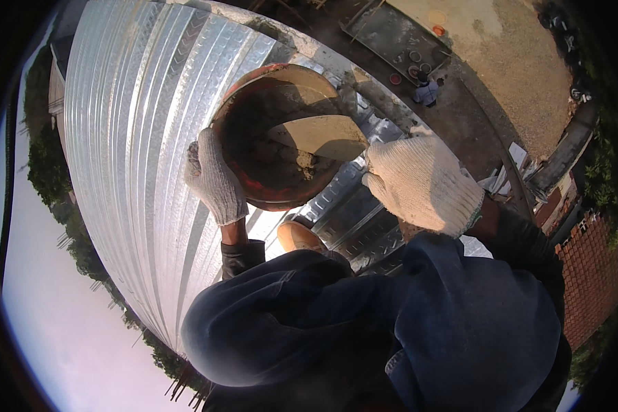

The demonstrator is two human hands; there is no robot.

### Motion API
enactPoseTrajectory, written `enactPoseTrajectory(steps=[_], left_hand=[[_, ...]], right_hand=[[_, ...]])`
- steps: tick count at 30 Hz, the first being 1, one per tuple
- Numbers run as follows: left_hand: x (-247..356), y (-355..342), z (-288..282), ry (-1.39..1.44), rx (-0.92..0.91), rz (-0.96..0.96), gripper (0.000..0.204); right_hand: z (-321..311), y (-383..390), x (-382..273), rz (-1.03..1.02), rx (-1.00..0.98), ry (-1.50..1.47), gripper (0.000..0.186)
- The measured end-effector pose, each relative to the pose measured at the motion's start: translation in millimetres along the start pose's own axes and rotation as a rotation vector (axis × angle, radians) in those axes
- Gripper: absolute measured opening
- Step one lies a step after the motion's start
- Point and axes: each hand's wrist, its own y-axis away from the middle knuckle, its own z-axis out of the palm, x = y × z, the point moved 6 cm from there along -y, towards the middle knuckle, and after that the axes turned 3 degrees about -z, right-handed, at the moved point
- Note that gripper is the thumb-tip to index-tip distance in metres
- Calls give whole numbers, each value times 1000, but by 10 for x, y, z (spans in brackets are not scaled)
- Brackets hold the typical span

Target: The person scoops cement from a red bowl with a trowel and applies it to the seams of a corrugated metal roof. The person repeatedly fills the trowel and spreads the cement along the roof joints.

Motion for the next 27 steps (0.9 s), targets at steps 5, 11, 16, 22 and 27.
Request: enactPoseTrajectory(steps=[5,11,16,22,27], left_hand=[[-3,6,31,-15,-31,17,32],[68,41,61,4,-29,-7,33],[78,38,81,12,-11,-7,32],[55,17,11,-15,-10,22,31],[36,-37,-68,12,-8,-23,29]], right_hand=[[-339,-159,-128,30,-43,-1,28],[-54,-664,-360,-4,-176,48,22],[247,-558,-513,-195,-216,39,26],[133,-546,-470,-99,-239,-111,22],[-30,-569,-347,-162,-275,-275,27]])
